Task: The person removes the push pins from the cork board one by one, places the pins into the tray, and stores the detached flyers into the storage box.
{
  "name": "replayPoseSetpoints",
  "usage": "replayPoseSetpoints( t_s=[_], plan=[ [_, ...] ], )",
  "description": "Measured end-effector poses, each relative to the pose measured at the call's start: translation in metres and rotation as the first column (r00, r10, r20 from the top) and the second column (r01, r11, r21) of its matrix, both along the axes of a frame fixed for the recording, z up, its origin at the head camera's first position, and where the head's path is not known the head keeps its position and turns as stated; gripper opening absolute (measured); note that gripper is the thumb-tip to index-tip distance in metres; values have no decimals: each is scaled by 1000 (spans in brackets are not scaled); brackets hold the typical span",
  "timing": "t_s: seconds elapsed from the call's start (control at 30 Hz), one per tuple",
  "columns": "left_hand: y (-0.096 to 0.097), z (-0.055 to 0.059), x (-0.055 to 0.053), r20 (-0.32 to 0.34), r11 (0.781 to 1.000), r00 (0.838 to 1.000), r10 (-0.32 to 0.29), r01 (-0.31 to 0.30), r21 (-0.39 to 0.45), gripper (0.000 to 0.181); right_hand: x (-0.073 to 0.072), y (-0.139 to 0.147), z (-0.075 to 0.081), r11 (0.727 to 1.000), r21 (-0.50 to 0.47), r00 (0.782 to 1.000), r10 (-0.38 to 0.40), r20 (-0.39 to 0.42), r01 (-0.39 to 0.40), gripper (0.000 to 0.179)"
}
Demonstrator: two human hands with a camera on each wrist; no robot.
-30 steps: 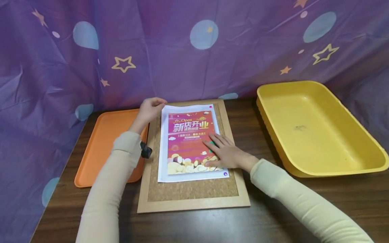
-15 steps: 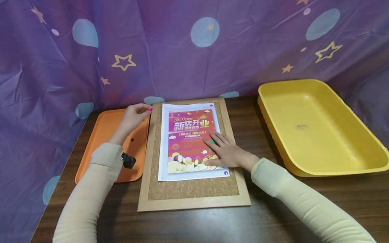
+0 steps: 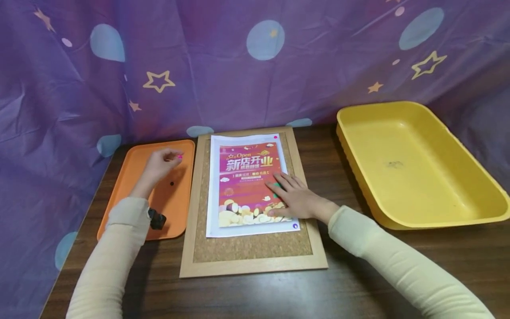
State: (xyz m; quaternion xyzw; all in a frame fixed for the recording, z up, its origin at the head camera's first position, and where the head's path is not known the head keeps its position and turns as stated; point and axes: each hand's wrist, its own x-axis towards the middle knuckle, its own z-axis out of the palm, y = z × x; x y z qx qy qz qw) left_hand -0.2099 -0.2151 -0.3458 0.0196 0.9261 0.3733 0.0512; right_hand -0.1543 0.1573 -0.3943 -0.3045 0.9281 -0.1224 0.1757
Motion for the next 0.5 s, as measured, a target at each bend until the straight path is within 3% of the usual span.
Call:
replayPoseSetpoints(
  t_s=[0.4, 0.5],
  plan=[
    [-10, -21, -4, 65, 1000, 998, -5, 3, 18, 30, 0, -1, 0, 1000, 4, 1000, 0, -5, 0, 84],
    [-12, -26, -5, 79, 1000, 997, -12, 13, -14, 29, 0, -1, 0, 1000, 7, 1000, 0, -1, 0, 84]
  ],
)
